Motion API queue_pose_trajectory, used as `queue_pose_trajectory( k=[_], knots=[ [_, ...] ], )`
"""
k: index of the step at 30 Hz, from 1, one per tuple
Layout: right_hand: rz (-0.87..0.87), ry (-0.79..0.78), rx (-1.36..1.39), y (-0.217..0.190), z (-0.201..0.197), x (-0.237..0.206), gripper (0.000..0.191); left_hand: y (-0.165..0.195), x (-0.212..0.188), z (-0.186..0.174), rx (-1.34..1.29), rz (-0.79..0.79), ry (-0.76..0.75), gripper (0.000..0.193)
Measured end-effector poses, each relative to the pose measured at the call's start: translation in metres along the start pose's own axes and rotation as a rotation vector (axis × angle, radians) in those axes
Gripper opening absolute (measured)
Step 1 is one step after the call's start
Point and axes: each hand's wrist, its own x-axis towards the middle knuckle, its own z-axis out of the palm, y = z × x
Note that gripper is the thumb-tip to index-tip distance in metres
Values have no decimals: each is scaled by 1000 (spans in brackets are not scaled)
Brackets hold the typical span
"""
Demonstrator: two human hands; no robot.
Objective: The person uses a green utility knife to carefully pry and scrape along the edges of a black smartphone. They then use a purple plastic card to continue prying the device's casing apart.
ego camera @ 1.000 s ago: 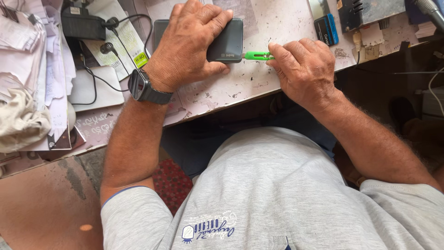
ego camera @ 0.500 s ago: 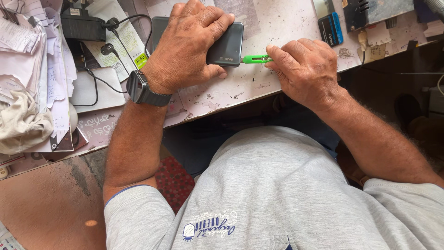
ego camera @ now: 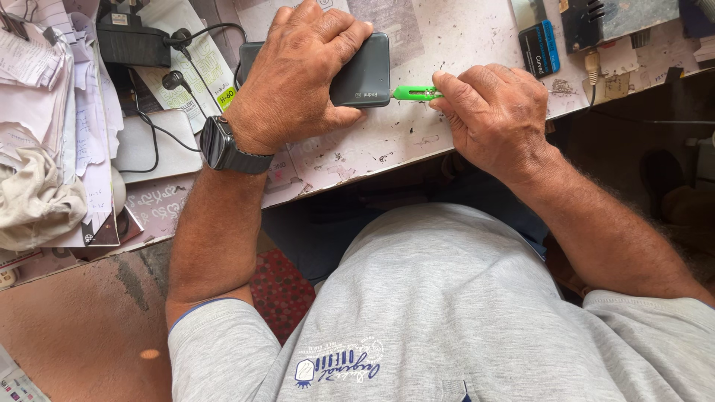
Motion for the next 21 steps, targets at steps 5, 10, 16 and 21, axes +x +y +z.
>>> queue_pose_trajectory(
  k=[5,10,16,21],
  knots=[
    [11,-11,19,0,-2,2,24,1,1,-2,-4,-8,-21,89],
    [2,-25,42,1,-3,5,22,2,3,-4,13,15,-34,88],
    [-23,-55,60,5,-6,8,22,2,4,-5,11,26,-48,88],
    [-1,-48,43,2,-5,9,21,2,4,-6,14,1,-69,92]
  ],
)
